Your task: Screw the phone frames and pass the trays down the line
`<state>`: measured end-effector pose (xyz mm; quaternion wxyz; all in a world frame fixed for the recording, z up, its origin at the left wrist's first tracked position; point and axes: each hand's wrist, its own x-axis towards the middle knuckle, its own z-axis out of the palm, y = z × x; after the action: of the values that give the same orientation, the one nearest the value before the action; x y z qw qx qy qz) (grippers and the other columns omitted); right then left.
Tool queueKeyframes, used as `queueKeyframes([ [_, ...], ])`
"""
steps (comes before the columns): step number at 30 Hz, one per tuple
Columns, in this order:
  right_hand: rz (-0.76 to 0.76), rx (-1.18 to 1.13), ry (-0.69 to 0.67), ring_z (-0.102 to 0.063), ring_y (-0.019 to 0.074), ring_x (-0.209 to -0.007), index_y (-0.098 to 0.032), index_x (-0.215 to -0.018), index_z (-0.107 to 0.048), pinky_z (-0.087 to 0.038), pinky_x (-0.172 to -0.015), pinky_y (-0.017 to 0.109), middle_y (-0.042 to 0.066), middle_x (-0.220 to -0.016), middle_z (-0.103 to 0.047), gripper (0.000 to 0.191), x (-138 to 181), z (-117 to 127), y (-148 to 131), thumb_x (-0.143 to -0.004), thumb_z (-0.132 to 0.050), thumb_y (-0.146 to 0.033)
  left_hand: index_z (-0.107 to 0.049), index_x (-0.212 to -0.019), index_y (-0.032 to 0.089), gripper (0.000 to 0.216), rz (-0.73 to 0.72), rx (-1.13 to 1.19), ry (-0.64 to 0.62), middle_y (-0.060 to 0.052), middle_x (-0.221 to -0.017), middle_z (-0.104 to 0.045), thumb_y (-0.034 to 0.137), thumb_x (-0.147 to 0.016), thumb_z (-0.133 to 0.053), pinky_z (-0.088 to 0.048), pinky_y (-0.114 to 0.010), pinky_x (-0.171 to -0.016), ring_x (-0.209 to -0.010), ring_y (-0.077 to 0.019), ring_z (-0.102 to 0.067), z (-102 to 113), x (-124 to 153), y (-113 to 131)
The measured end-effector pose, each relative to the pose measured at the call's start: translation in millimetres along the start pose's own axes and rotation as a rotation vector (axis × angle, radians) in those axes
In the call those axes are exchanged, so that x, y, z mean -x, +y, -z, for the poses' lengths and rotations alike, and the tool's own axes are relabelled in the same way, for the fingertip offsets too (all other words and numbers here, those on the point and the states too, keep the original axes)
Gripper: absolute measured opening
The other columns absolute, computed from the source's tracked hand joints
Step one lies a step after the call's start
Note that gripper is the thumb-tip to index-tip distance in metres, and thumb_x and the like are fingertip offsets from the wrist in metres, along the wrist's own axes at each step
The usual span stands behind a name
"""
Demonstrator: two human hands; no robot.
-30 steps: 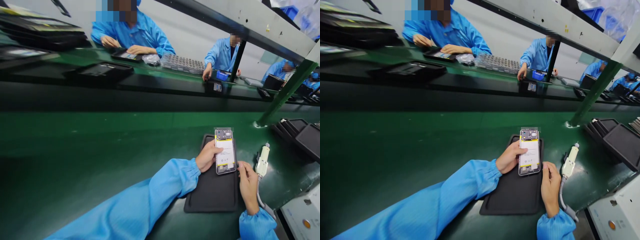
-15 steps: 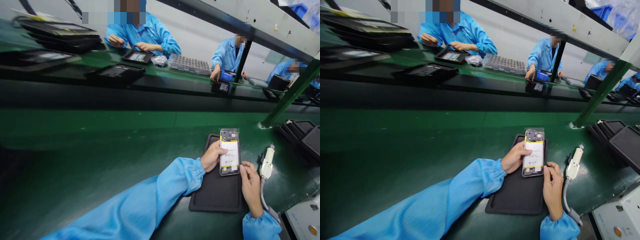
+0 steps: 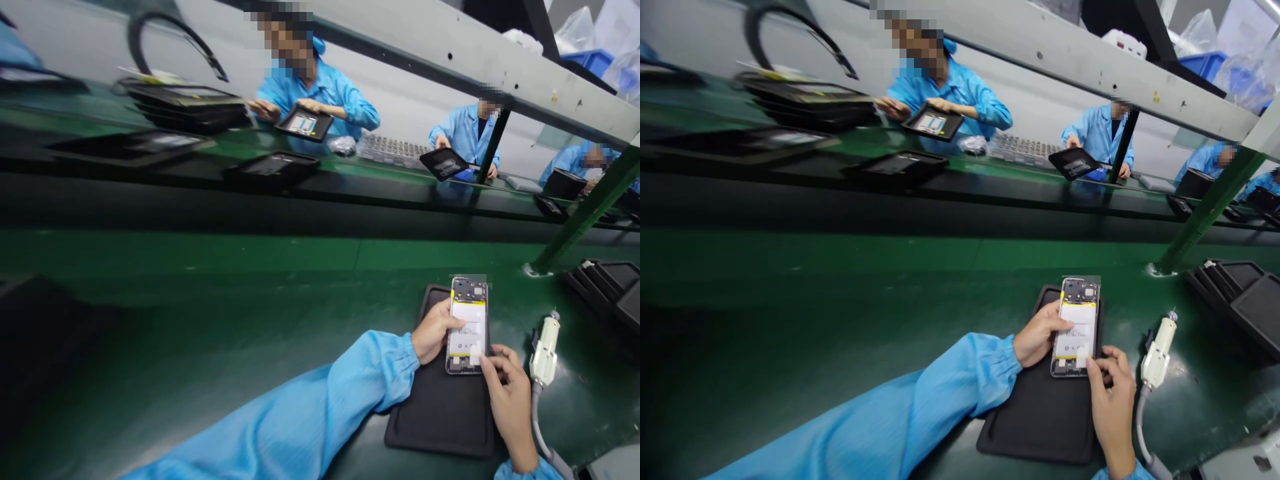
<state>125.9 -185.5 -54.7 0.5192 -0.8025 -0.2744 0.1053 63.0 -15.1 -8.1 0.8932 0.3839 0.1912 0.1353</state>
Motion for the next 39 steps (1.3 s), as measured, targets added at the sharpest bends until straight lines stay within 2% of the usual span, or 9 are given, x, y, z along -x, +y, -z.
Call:
queueKeyframes([
  [5,0.04,0.003,0.012,-0.055,0.0172,-0.095,-0.018,-0.079,-0.069,-0.044,-0.077,0.024,0.008,-0.11,-0.054,0.042,-2,-3,11,-0.081,-0.052,-0.057,-0.057,-0.097,0.007,0.055,-0.021,-0.003,-0.014,-0.012,-0.095,-0.066,0.015,-0.044,-0.068,-0.048,-0.03,-0.073,-0.078,-0.0191,-0.061,1,-1,0],
  [14,0.056,-0.012,0.02,-0.052,0.0209,-0.104,-0.016,-0.077,-0.068,-0.04,-0.09,0.029,0.011,-0.11,-0.054,0.045,-3,-4,17,-0.081,-0.051,-0.057,-0.058,-0.098,0.008,0.052,-0.024,-0.002,-0.021,-0.012,-0.099,-0.065,0.014,-0.046,-0.066,-0.047,-0.028,-0.072,-0.085,-0.0213,-0.061,3,-1,-2],
  [18,0.028,-0.021,0.003,-0.052,0.0205,-0.102,-0.017,-0.076,-0.068,-0.041,-0.086,0.028,0.01,-0.112,-0.053,0.044,-3,-3,14,-0.08,-0.053,-0.058,-0.059,-0.098,0.009,0.052,-0.024,-0.005,-0.02,-0.012,-0.1,-0.065,0.013,-0.046,-0.066,-0.047,-0.028,-0.072,-0.087,-0.0224,-0.061,3,-1,-2],
  [23,0.007,0.049,-0.007,-0.054,0.0167,-0.082,-0.015,-0.067,-0.065,-0.043,-0.07,0.027,0.01,-0.111,-0.052,0.046,0,-3,-1,-0.074,-0.06,-0.061,-0.058,-0.099,0.008,0.055,-0.003,-0.004,-0.028,-0.012,-0.096,-0.065,0.014,-0.045,-0.067,-0.048,-0.03,-0.071,-0.08,-0.0206,-0.062,1,1,-1],
  [28,0.105,0.114,-0.015,-0.054,0.017,-0.085,-0.014,-0.071,-0.067,-0.043,-0.072,0.027,0.012,-0.112,-0.051,0.043,2,1,-13,-0.079,-0.058,-0.055,-0.057,-0.102,0.008,0.061,0.039,0.005,-0.034,-0.012,-0.098,-0.064,0.016,-0.043,-0.071,-0.049,-0.031,-0.069,-0.081,-0.0222,-0.061,-2,1,0],
  [35,0.133,0.106,-0.011,-0.052,0.0209,-0.102,-0.013,-0.064,-0.063,-0.042,-0.084,0.029,0.013,-0.111,-0.052,0.042,2,2,-9,-0.08,-0.058,-0.052,-0.056,-0.104,0.01,0.062,0.055,0.001,-0.039,-0.013,-0.103,-0.063,0.023,-0.045,-0.07,-0.047,-0.029,-0.069,-0.086,-0.0228,-0.06,-4,0,0],
  [39,0.133,0.094,-0.021,-0.051,0.0214,-0.106,-0.014,-0.063,-0.063,-0.041,-0.088,0.03,0.012,-0.112,-0.053,0.042,1,4,-8,-0.079,-0.059,-0.052,-0.056,-0.102,0.01,0.06,0.088,0.04,-0.087,-0.013,-0.103,-0.063,0.046,-0.054,-0.063,-0.047,-0.033,-0.076,-0.091,-0.0247,-0.06,-3,-4,-1],
])
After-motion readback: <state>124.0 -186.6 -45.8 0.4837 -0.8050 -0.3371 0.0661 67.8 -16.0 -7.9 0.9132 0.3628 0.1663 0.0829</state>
